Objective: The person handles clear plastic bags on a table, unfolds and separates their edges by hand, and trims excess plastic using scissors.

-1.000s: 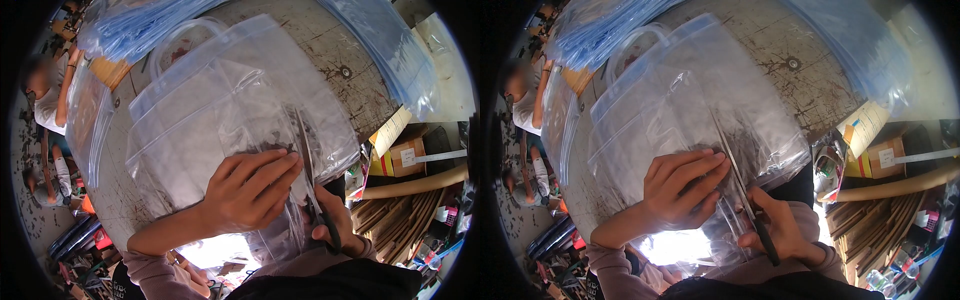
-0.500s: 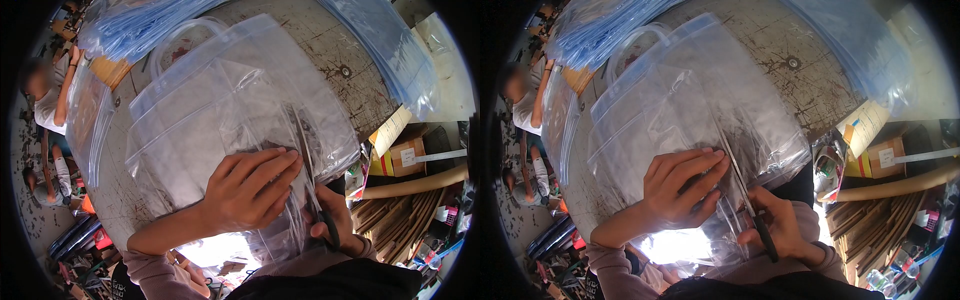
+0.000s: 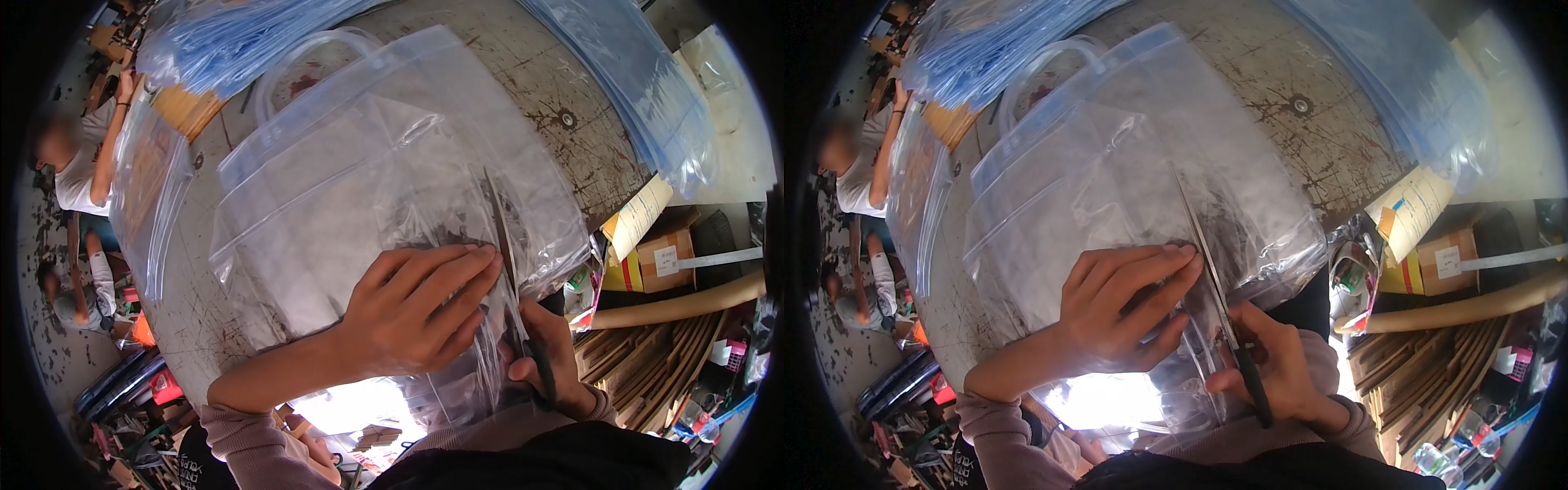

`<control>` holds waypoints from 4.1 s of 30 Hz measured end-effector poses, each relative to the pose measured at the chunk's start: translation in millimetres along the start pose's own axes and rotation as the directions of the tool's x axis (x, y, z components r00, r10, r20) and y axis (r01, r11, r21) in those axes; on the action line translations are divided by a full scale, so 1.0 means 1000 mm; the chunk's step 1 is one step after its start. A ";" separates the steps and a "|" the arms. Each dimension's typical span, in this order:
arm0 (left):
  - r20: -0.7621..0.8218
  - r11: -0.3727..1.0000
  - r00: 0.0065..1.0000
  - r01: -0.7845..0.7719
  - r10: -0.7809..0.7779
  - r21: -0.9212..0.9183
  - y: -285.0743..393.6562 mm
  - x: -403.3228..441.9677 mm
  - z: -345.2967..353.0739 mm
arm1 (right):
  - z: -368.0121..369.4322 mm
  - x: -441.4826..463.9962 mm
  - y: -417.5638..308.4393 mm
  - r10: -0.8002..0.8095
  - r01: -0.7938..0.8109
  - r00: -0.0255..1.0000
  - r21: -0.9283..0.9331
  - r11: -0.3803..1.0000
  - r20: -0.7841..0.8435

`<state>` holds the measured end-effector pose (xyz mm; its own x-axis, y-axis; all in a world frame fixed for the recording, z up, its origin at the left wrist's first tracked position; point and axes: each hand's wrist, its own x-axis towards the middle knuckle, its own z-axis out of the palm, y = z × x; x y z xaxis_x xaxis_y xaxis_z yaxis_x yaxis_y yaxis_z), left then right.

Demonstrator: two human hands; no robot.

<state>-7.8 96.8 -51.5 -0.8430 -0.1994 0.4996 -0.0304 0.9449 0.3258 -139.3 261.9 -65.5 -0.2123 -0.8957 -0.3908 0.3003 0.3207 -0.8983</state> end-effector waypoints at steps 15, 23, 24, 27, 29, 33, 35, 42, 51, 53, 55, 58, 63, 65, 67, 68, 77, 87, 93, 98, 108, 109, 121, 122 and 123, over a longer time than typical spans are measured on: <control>0.021 0.999 1.000 0.011 -0.010 -0.034 0.004 0.001 -0.003 | 0.003 0.002 -0.002 -0.075 0.075 0.997 -0.106 0.992 -0.004; -0.025 0.997 0.997 0.068 -0.069 -0.019 0.012 -0.002 0.000 | 0.006 -0.006 -0.006 -0.116 0.114 0.992 0.048 0.992 0.045; -0.003 0.996 0.996 0.084 -0.085 -0.023 0.017 -0.004 0.001 | 0.005 -0.008 -0.007 -0.102 0.097 0.993 0.068 0.993 0.065; 0.031 0.998 0.998 0.058 -0.059 0.027 0.019 -0.005 0.000 | 0.003 -0.009 -0.011 -0.071 0.070 0.994 0.013 0.997 0.088; 0.032 0.998 0.998 0.056 -0.057 0.031 0.019 -0.005 0.000 | 0.006 -0.006 -0.012 -0.102 0.101 0.993 0.013 0.995 0.066; 0.005 0.998 0.999 0.054 -0.055 0.019 0.019 -0.005 0.001 | 0.005 -0.004 -0.008 -0.114 0.115 0.992 -0.026 0.993 0.047; -0.010 0.998 0.998 0.060 -0.060 0.003 0.019 -0.005 0.002 | 0.006 -0.004 -0.008 -0.120 0.120 0.992 -0.033 0.992 0.028; -0.004 0.999 0.999 0.054 -0.054 0.008 0.018 -0.006 0.003 | 0.008 -0.003 -0.007 -0.120 0.117 0.992 -0.094 0.989 -0.030; 0.006 0.998 0.998 0.057 -0.057 0.016 0.018 -0.005 0.002 | 0.005 -0.006 -0.006 -0.126 0.125 0.992 -0.032 0.992 -0.021; 0.009 0.998 0.998 0.066 -0.067 0.014 0.018 -0.005 0.002 | 0.004 -0.007 -0.003 -0.113 0.113 0.994 -0.016 0.993 -0.006; 0.013 0.998 0.998 0.061 -0.062 0.020 0.017 -0.005 0.001 | 0.002 -0.009 0.000 -0.101 0.101 0.995 0.000 0.995 0.008; 0.002 0.998 0.998 0.059 -0.059 0.023 0.017 -0.005 0.001 | 0.001 -0.008 -0.001 -0.073 0.074 0.997 -0.010 0.997 0.032; 0.006 0.998 0.999 0.050 -0.051 0.030 0.017 -0.005 0.002 | 0.003 -0.008 -0.010 -0.047 0.050 0.997 -0.057 0.997 0.058; 0.004 0.998 0.999 0.045 -0.045 0.037 0.017 -0.005 0.002 | 0.005 -0.006 -0.010 -0.040 0.042 0.998 -0.067 0.997 0.042; 0.010 0.998 0.999 0.048 -0.048 0.035 0.017 -0.006 0.002 | 0.006 -0.005 -0.010 -0.031 0.033 0.999 -0.076 0.997 0.027; 0.010 0.998 0.999 0.048 -0.049 0.034 0.017 -0.006 0.002 | 0.005 -0.005 -0.010 -0.023 0.024 0.999 -0.065 0.998 0.024; 0.011 0.998 0.999 0.051 -0.052 0.024 0.016 -0.005 0.002 | 0.005 -0.005 0.003 -0.047 0.046 0.999 -0.045 0.998 -0.013; 0.011 0.998 0.999 0.044 -0.044 0.035 0.017 -0.005 0.002 | 0.008 -0.001 -0.005 -0.126 0.125 0.991 -0.029 0.992 -0.035; 0.000 0.998 0.999 0.036 -0.036 0.050 0.017 -0.006 0.002 | 0.005 -0.005 -0.001 -0.072 0.072 0.997 -0.020 0.997 -0.007; 0.002 0.998 1.000 0.014 -0.014 0.056 0.017 -0.006 0.004 | 0.015 -0.003 -0.005 -0.166 0.169 0.982 0.033 0.985 -0.091; -0.005 0.998 1.000 0.020 -0.020 0.053 0.017 -0.007 0.004 | 0.013 0.000 0.000 -0.156 0.158 0.987 0.067 0.985 -0.032; -0.006 0.999 1.000 0.022 -0.022 0.050 0.017 -0.006 0.004 | 0.011 -0.001 0.002 -0.156 0.158 0.987 0.066 0.985 -0.032; -0.022 0.998 1.000 0.002 -0.001 0.055 0.018 -0.008 0.006 | 0.012 0.002 0.000 -0.213 0.217 0.976 0.129 0.968 -0.048; -0.022 0.998 1.000 0.003 -0.002 0.055 0.018 -0.007 0.005 | 0.011 0.002 0.000 -0.196 0.199 0.980 0.114 0.973 -0.036; -0.014 0.999 1.000 0.006 -0.005 0.049 0.018 -0.007 0.005 | 0.010 0.001 0.000 -0.180 0.181 0.983 0.099 0.978 -0.025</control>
<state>-5.0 116.7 -53.0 -0.8350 -0.2079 0.5095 -0.0617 0.9554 0.2888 -130.5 257.7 -63.6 -0.2856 -0.9309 -0.2277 0.3475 0.1209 -0.9299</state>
